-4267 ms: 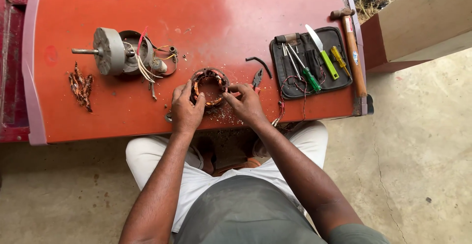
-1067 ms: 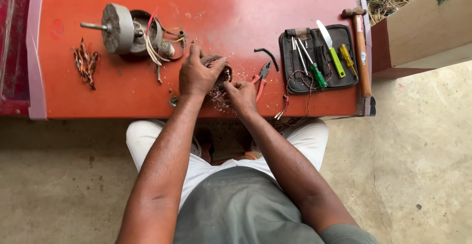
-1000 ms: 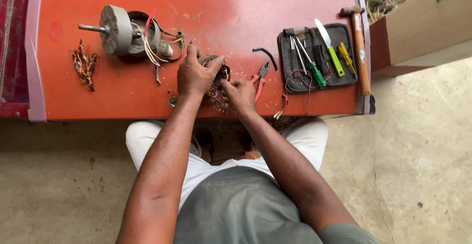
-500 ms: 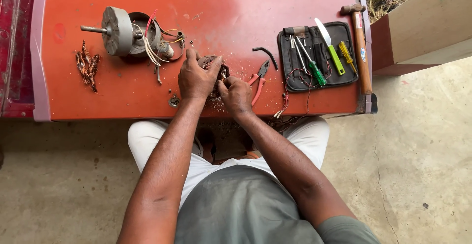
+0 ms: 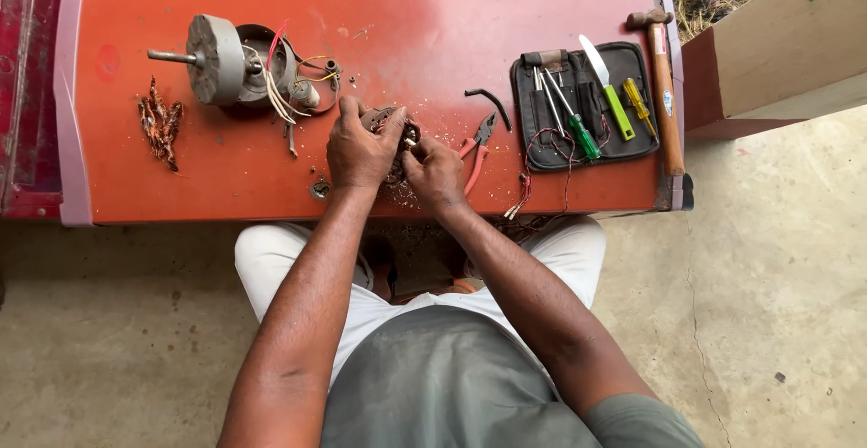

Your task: The user is seen extracting and trimming copper winding wires from an electric motor stator using pliers.

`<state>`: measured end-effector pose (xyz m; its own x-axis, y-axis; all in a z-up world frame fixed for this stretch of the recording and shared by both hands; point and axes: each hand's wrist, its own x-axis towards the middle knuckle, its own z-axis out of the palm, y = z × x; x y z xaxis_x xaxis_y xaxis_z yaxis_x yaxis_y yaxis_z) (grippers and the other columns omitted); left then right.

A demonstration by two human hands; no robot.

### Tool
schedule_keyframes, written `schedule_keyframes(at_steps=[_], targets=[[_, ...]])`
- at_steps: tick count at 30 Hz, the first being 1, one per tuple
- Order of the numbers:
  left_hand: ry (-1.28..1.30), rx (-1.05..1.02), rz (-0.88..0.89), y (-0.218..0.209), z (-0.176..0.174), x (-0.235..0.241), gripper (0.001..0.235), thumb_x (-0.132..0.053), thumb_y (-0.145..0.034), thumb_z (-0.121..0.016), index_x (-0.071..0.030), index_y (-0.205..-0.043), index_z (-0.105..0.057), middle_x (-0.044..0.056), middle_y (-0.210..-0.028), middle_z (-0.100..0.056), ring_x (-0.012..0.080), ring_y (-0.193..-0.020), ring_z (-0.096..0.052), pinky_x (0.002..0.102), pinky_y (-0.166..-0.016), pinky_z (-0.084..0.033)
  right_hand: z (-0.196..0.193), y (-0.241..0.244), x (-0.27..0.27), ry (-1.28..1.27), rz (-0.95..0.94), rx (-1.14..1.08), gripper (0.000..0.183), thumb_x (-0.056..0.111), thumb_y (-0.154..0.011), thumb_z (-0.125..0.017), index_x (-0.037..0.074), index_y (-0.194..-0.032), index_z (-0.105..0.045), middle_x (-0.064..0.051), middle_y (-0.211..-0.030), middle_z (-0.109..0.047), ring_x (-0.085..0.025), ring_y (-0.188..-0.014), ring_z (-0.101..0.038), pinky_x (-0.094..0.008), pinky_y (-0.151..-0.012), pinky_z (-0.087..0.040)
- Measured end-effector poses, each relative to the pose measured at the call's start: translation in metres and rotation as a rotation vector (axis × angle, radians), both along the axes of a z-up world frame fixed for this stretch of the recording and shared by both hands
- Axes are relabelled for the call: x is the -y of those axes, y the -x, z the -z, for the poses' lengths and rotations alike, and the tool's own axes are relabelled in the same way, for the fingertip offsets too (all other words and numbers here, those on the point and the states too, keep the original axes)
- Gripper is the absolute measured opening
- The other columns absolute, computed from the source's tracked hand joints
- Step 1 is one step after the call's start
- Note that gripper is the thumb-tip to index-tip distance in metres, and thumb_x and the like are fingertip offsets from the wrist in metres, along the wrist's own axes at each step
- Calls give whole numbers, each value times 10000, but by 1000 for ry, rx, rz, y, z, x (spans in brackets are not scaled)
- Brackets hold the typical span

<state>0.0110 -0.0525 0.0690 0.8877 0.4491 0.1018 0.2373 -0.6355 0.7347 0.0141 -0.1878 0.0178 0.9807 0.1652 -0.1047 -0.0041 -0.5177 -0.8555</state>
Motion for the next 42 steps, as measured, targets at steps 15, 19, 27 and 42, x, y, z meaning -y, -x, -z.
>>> schedule_keyframes(at_steps=[15,19,27,42], targets=[[12,10,33,-4,5,-5,584,-519,-866,-818,-67,-1030,-485,186,-926,-707,373,-841,-724,502,-712,-570,-4,-3,3,-38,95,-228,230,220,-927,-720,18,-817,-711,-88,-673,-691,-150,-589,-629,-365,-574,-523],[45,24,50,-5,2,-8,573,-520,-859,-811,-74,-1016,-488,158,-919,-725,348,-841,-736,487,-706,-574,17,2,8,-219,128,-255,260,196,-935,-742,-15,-793,-688,-92,-670,-659,-139,-596,-584,-367,-567,-491],[-25,37,69,-5,5,-7,598,-516,-852,-835,-57,-1018,-490,170,-886,-701,368,-825,-722,492,-676,-564,-18,-10,3,104,-7,-251,255,277,-899,-733,27,-852,-738,-73,-635,-693,-119,-580,-640,-337,-599,-501],[-25,93,226,-1,2,-2,575,-485,-841,-843,-55,-1014,-502,204,-875,-687,406,-818,-705,519,-678,-561,10,17,21,-327,49,-246,226,232,-906,-722,30,-806,-734,-5,-644,-700,-70,-519,-577,-277,-476,-465]])
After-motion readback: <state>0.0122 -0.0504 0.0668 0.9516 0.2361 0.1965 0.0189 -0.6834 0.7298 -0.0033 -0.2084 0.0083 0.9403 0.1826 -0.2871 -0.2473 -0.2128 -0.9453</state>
